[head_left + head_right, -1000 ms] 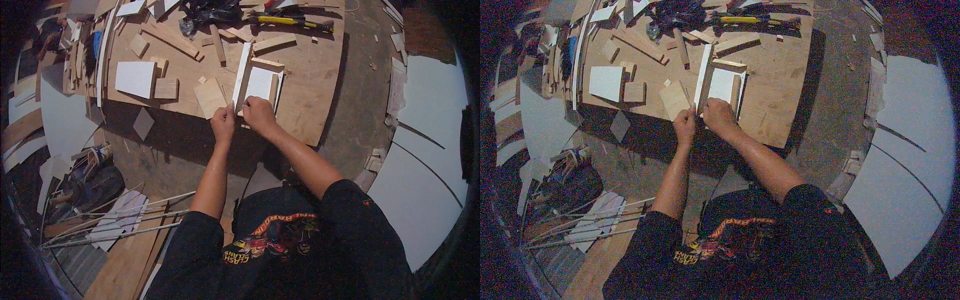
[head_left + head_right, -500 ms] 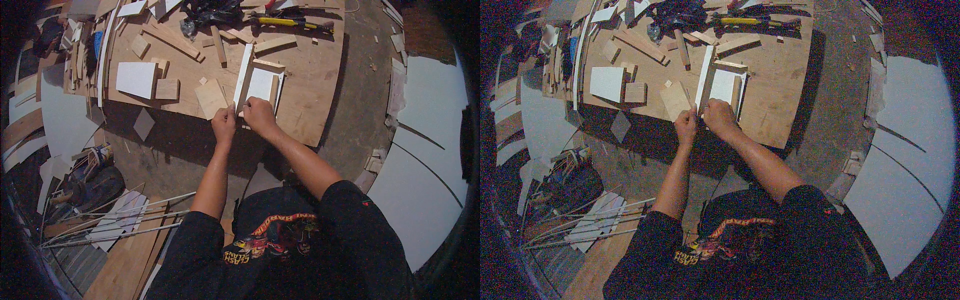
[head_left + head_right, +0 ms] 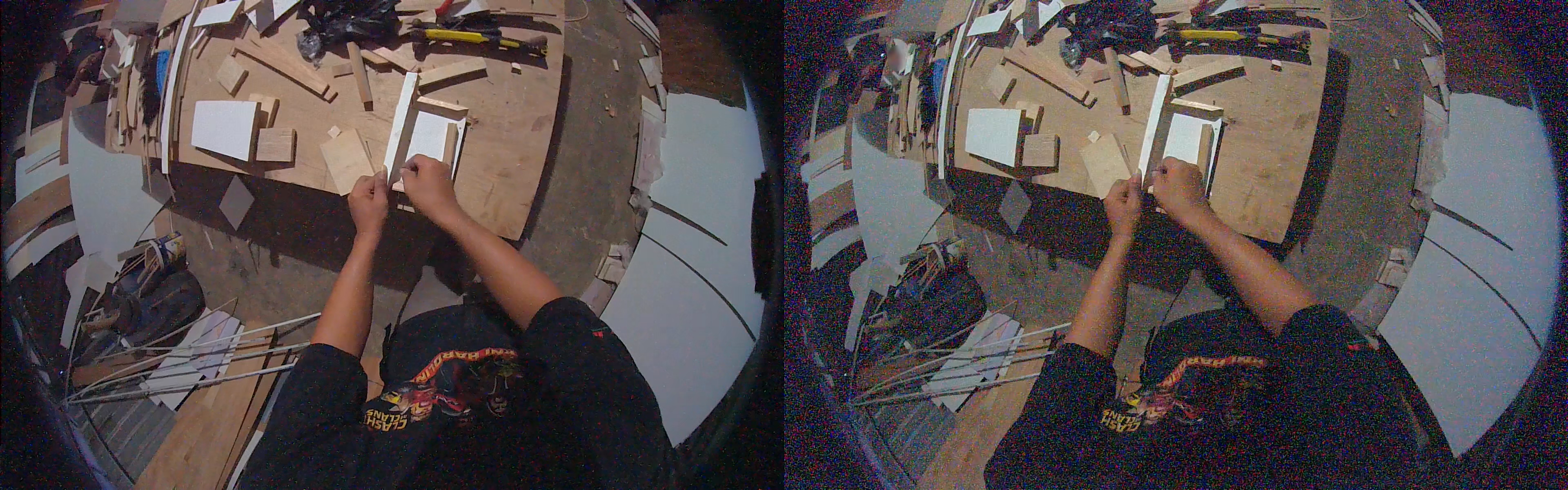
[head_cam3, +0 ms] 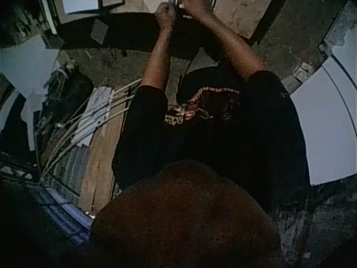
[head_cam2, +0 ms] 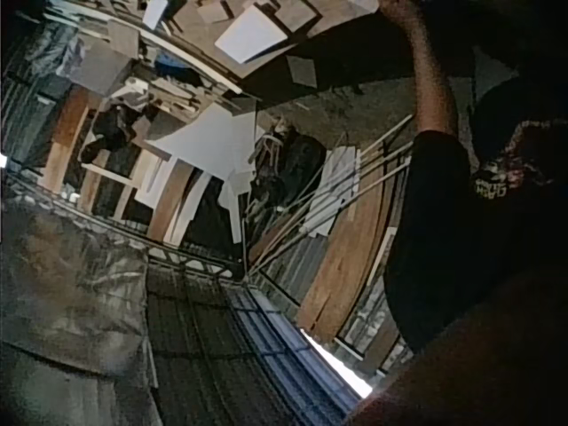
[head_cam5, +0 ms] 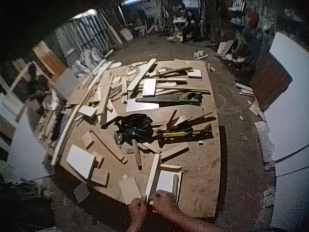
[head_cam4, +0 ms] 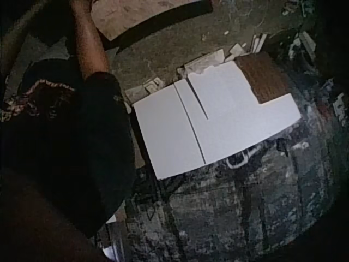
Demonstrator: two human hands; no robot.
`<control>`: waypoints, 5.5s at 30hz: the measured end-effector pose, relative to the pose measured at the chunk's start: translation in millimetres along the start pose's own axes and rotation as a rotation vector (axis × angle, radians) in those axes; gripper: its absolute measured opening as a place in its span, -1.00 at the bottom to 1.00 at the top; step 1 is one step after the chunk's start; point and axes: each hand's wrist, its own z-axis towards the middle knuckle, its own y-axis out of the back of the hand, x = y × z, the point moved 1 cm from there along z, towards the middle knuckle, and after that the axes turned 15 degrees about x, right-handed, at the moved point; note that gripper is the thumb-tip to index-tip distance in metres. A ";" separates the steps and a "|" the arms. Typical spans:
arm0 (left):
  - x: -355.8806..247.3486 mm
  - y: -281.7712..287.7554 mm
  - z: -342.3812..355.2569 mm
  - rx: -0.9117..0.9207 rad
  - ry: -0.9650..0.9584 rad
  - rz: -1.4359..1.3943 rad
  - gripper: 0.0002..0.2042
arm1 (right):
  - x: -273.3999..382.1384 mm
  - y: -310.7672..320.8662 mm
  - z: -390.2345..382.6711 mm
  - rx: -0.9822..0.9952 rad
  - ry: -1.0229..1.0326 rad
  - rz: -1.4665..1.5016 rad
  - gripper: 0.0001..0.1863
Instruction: The person assembles a small wooden frame by gluing and aligning thin wood strips, then uses a hand saw to cut another length of wood for the project.
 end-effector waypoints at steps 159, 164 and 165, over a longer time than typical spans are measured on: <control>-603.5 -302.8 769.1 -0.339 0.443 0.038 -0.59 | 81.9 961.6 633.7 0.267 0.413 -0.038 -0.77; -614.0 -342.7 843.3 -0.258 0.576 -0.098 -0.57 | 62.1 1023.4 656.4 0.013 0.352 -0.110 -0.80; -604.4 -347.1 848.1 -0.290 0.642 -0.119 -0.57 | 58.0 1027.3 658.5 0.055 0.350 0.001 -0.79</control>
